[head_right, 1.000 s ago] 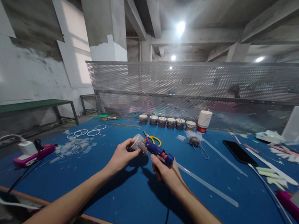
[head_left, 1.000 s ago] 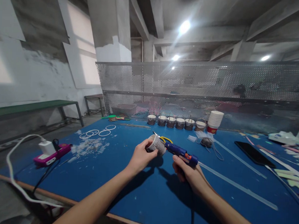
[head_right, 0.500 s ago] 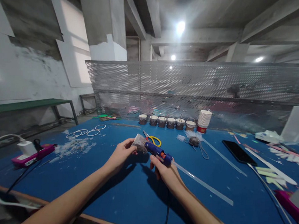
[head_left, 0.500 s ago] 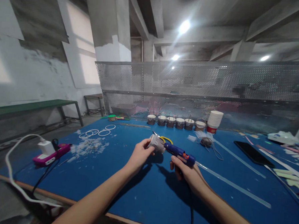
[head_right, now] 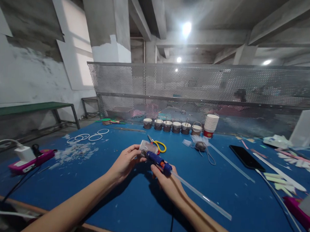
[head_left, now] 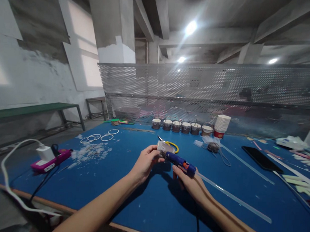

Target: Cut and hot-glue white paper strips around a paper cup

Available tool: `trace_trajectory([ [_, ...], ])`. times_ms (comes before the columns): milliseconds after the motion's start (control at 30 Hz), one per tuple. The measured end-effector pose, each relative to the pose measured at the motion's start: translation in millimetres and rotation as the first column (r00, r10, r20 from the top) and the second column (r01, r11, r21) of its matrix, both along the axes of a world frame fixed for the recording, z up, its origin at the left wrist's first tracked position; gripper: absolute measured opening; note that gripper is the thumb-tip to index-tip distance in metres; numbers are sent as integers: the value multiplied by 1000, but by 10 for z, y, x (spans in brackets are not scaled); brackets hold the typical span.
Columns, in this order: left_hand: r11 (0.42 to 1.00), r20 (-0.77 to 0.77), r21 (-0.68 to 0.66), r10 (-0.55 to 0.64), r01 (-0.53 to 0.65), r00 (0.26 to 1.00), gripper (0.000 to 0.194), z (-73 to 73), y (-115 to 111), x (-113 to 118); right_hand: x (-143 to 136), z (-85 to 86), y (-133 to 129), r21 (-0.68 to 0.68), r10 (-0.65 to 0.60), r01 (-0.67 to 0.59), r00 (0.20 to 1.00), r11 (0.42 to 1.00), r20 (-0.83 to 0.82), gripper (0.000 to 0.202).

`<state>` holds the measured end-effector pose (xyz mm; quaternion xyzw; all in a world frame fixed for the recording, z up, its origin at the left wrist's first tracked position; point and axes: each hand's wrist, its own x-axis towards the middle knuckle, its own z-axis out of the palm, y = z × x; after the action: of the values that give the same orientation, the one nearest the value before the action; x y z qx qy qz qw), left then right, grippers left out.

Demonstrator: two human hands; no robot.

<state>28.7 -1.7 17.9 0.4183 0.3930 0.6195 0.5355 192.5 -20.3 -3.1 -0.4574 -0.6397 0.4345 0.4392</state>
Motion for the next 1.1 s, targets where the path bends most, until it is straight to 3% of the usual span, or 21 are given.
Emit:
trace_trajectory([
  [233,1000,5,-10,-13,13,1000,13,13,-27,23,0,-10,-13,7,-6,7,1000,1000,-29,39],
  [767,996,-22,54,67,-65,998,11,-13,-19,33,-11,-77,-15,232,-93,83,995,969,35,32],
  [1100,996,-71,75,63,-57,996,11,-22,-32,44,-12,-70,-25,284,-97,73,993,956,73,32],
])
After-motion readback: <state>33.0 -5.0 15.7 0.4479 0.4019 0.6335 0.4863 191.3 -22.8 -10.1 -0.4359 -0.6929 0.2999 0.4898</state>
